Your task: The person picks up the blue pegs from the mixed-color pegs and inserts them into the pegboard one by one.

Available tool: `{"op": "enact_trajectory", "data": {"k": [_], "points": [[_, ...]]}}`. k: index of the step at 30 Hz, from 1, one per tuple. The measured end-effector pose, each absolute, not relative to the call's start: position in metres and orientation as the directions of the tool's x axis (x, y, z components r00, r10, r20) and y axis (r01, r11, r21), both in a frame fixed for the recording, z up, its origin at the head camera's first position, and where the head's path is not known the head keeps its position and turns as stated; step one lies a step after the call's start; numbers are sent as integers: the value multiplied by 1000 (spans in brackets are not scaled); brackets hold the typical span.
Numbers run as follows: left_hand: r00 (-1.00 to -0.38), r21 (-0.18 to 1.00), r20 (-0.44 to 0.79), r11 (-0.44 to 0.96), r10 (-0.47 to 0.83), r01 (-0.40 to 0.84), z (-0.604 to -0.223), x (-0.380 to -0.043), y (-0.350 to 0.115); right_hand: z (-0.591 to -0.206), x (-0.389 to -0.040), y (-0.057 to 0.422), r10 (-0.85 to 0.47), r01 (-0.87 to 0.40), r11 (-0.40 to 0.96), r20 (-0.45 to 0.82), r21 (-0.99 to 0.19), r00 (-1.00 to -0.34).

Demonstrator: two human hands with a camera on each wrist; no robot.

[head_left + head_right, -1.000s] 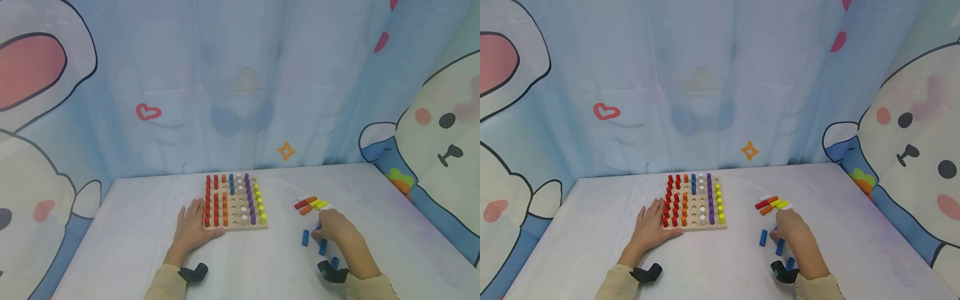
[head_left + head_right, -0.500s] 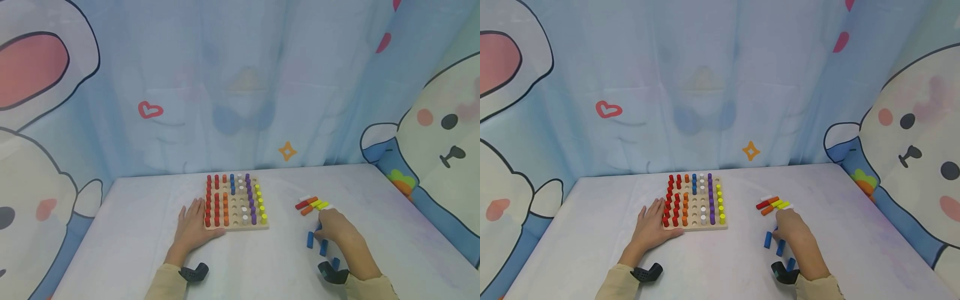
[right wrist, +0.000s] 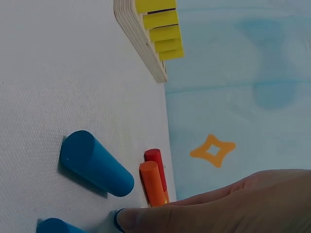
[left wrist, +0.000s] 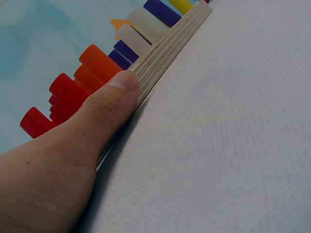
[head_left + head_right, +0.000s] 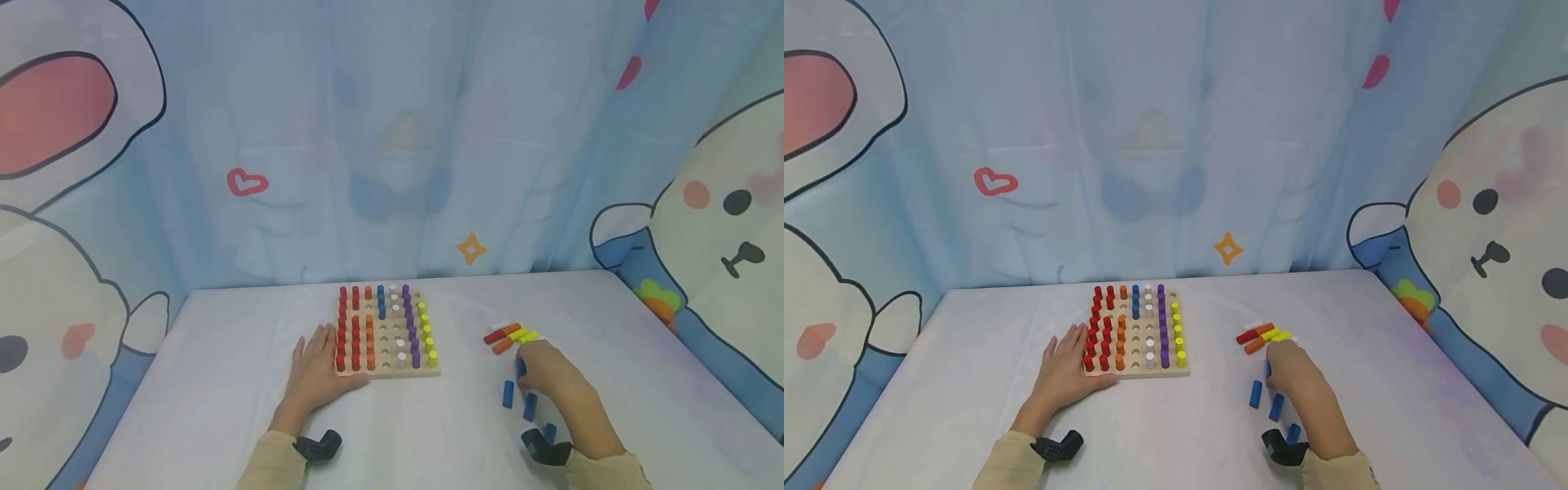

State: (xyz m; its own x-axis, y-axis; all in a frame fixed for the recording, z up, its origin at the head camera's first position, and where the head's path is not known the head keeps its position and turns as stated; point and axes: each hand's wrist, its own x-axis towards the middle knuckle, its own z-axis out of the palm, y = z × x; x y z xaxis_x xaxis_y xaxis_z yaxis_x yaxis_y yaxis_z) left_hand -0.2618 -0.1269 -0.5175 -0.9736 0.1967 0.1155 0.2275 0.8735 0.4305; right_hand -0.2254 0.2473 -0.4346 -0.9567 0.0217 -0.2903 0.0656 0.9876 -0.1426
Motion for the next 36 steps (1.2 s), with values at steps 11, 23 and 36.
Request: {"op": "enact_trajectory", "data": {"k": [11, 23, 36], "points": [[-973, 419, 123, 878, 195, 229, -520, -263, -126, -435, -226, 249, 12, 62, 983, -279, -172, -960], [-973, 415, 125, 880, 196, 230, -520, -264, -126, -439, -228, 247, -19, 20, 984, -216, -176, -976], [-972, 415, 126, 880, 196, 232, -518, -262, -127, -440, -229, 237, -10, 24, 971, -141, -238, -990]]}}
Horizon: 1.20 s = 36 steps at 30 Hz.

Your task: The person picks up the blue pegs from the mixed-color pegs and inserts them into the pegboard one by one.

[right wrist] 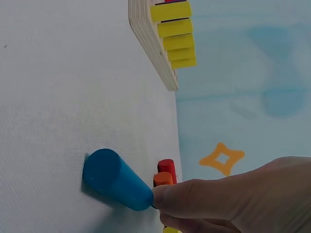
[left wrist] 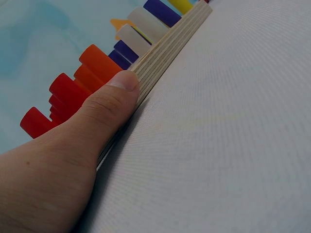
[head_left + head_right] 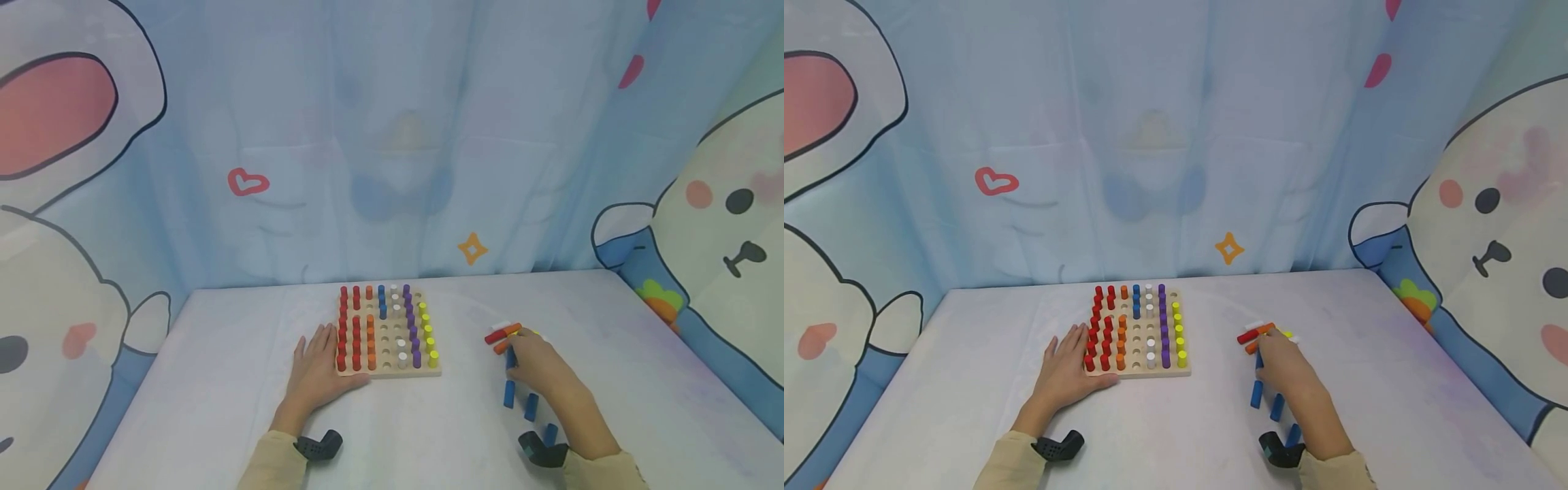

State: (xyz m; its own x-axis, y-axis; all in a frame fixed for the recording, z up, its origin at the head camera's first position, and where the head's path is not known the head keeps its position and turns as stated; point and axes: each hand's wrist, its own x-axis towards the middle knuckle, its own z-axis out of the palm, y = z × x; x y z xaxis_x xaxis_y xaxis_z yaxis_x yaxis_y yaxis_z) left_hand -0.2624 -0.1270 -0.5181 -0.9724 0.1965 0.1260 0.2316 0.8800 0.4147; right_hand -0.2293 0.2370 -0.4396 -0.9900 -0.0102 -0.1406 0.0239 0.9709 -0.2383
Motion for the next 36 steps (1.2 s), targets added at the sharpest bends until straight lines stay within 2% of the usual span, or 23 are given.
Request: {"op": "enact_trajectory", "data": {"k": [8, 19, 28, 36], "points": [[-973, 421, 123, 878, 195, 229, -518, -262, -127, -444, -233, 231, -17, 22, 971, -157, -238, -987], [-974, 411, 125, 883, 191, 226, -519, -263, -126, -454, -236, 220, -86, -69, 969, -64, -237, -994], [-977, 414, 107, 885, 186, 214, -520, -263, -126, -456, -238, 209, -83, -76, 977, -30, -199, -996], [-976, 414, 113, 884, 185, 215, -521, -263, -125, -458, -236, 202, -90, -91, 971, 13, -219, -996]]}}
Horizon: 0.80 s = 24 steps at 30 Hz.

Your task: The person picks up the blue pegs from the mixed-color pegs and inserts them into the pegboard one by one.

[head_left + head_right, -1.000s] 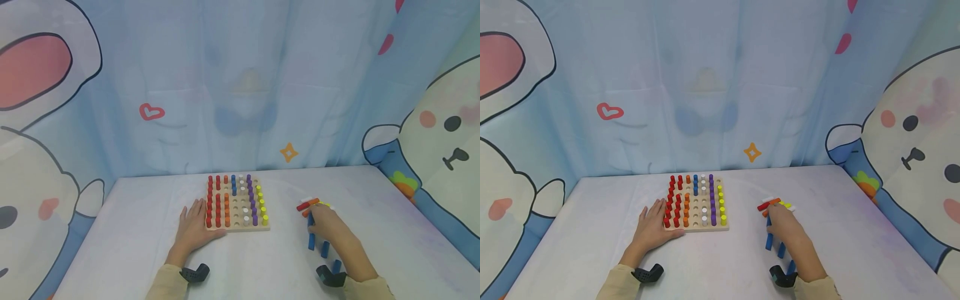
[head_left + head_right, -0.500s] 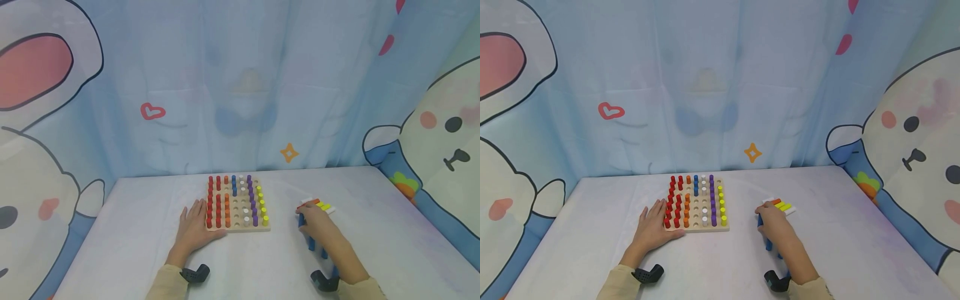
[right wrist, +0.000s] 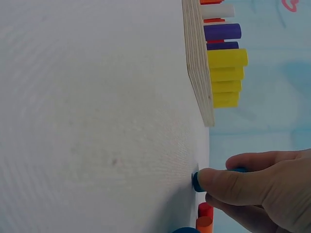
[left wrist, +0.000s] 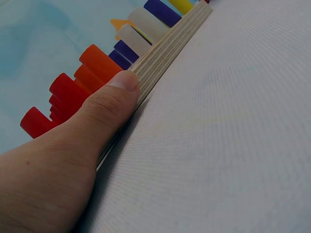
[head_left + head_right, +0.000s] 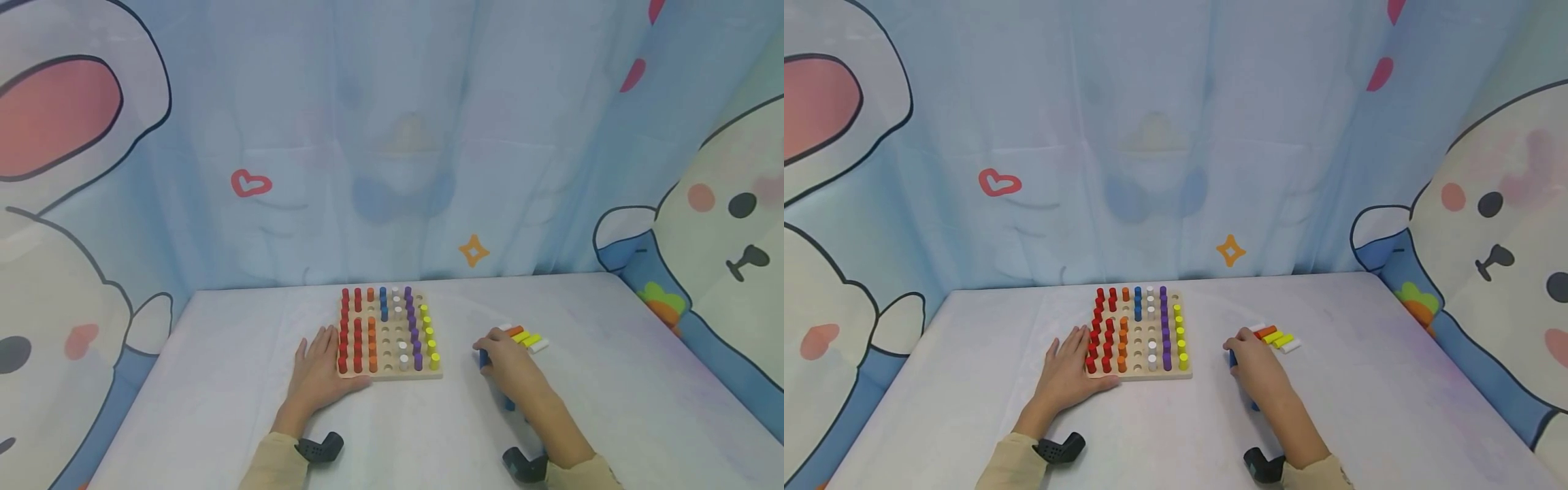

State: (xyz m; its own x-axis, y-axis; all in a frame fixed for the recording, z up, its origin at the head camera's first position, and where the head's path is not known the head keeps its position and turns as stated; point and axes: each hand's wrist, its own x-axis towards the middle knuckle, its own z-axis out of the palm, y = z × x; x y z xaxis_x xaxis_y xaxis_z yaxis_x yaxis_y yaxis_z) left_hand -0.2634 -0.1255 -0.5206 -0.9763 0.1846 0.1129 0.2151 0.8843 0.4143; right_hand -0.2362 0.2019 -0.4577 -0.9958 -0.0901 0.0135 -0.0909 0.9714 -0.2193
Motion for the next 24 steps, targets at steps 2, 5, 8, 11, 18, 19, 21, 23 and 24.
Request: {"op": "enact_trajectory", "data": {"k": [2, 5, 8, 11, 18, 19, 21, 23, 24], "points": [[-977, 418, 110, 883, 185, 214, -520, -263, -125, -458, -236, 201, -94, -97, 970, 27, -222, -995], [-977, 422, 105, 881, 185, 212, -520, -263, -125, -459, -236, 200, -100, -109, 968, 54, -225, -994], [-977, 423, 104, 881, 185, 212, -519, -263, -125, -461, -237, 200, -111, -128, 966, 85, -226, -990], [-977, 424, 103, 881, 185, 211, -519, -263, -126, -461, -237, 199, -117, -142, 962, 114, -235, -986], [-975, 425, 117, 878, 187, 219, -520, -263, -127, -461, -237, 196, -94, -125, 961, 132, -249, -987], [-975, 424, 118, 878, 189, 222, -520, -263, -127, -461, -237, 196, -86, -117, 961, 131, -251, -988], [-973, 422, 121, 878, 195, 228, -521, -263, -126, -461, -237, 196, -71, -103, 961, 131, -256, -989], [-973, 426, 125, 875, 197, 231, -521, -262, -127, -461, -237, 195, -63, -97, 958, 133, -268, -989], [-972, 430, 128, 872, 196, 232, -521, -262, -127, -462, -237, 194, -62, -97, 957, 134, -275, -989]]}}
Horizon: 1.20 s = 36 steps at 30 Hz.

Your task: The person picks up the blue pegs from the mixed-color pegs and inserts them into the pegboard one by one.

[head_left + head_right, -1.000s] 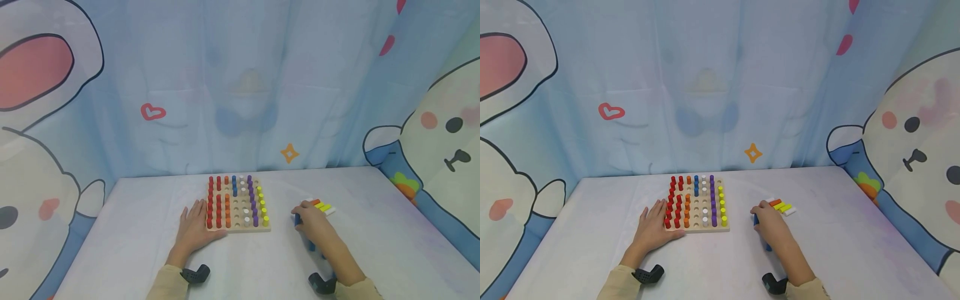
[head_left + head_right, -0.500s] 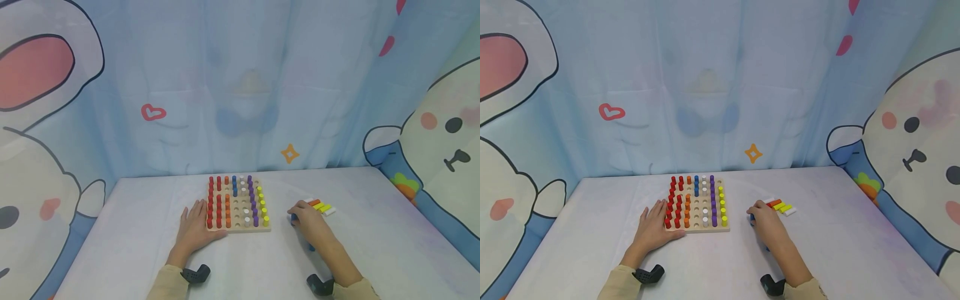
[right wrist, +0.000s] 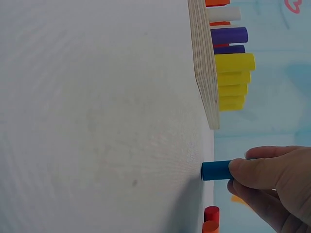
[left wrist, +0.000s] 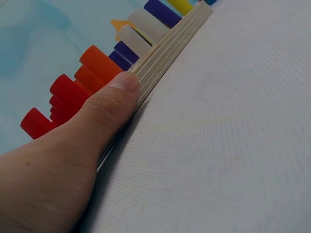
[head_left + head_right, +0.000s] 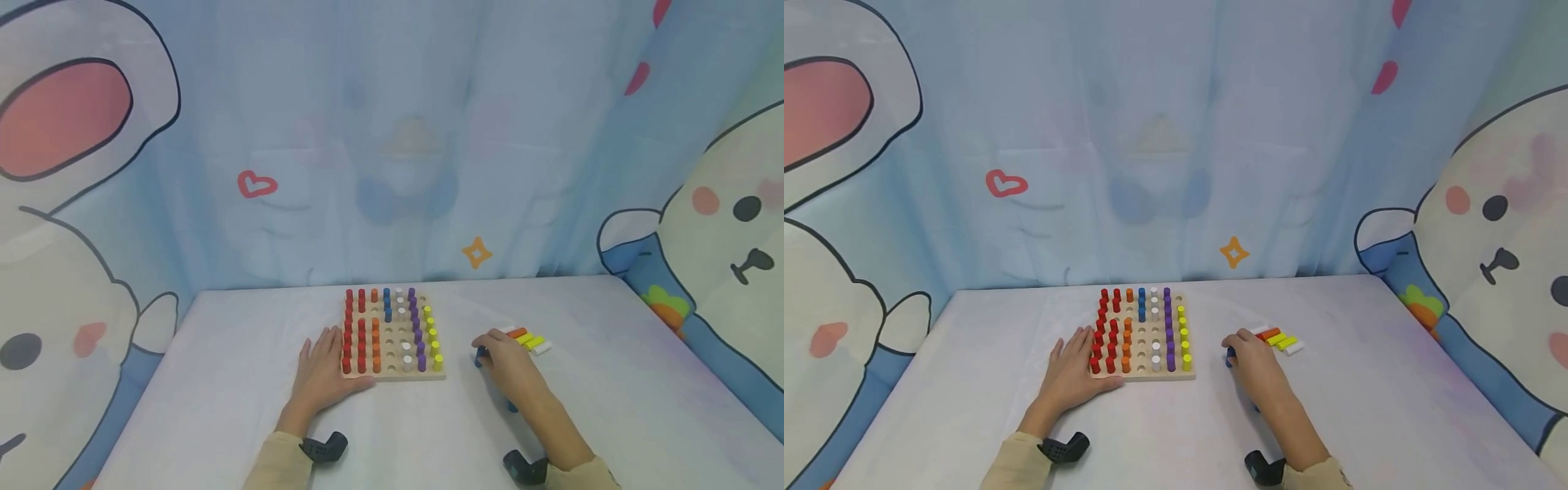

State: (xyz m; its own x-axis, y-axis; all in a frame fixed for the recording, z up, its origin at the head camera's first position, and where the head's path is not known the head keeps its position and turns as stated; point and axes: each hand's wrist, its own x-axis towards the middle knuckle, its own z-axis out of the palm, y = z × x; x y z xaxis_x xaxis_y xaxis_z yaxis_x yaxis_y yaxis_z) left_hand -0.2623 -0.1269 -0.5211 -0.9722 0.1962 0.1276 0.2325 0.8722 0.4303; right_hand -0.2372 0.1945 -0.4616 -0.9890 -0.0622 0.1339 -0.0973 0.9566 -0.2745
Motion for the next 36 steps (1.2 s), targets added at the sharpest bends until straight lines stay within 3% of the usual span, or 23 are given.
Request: {"op": "enact_trajectory", "data": {"k": [11, 23, 36], "points": [[-972, 428, 128, 874, 196, 232, -524, -265, -125, -460, -243, 202, -113, -155, 943, 152, -294, -982], [-975, 428, 115, 876, 190, 221, -521, -264, -126, -437, -252, 192, -145, -128, 954, -41, -272, -989], [-974, 427, 118, 876, 191, 224, -522, -264, -126, -433, -271, 183, -88, -39, 938, -130, -344, -988]]}}
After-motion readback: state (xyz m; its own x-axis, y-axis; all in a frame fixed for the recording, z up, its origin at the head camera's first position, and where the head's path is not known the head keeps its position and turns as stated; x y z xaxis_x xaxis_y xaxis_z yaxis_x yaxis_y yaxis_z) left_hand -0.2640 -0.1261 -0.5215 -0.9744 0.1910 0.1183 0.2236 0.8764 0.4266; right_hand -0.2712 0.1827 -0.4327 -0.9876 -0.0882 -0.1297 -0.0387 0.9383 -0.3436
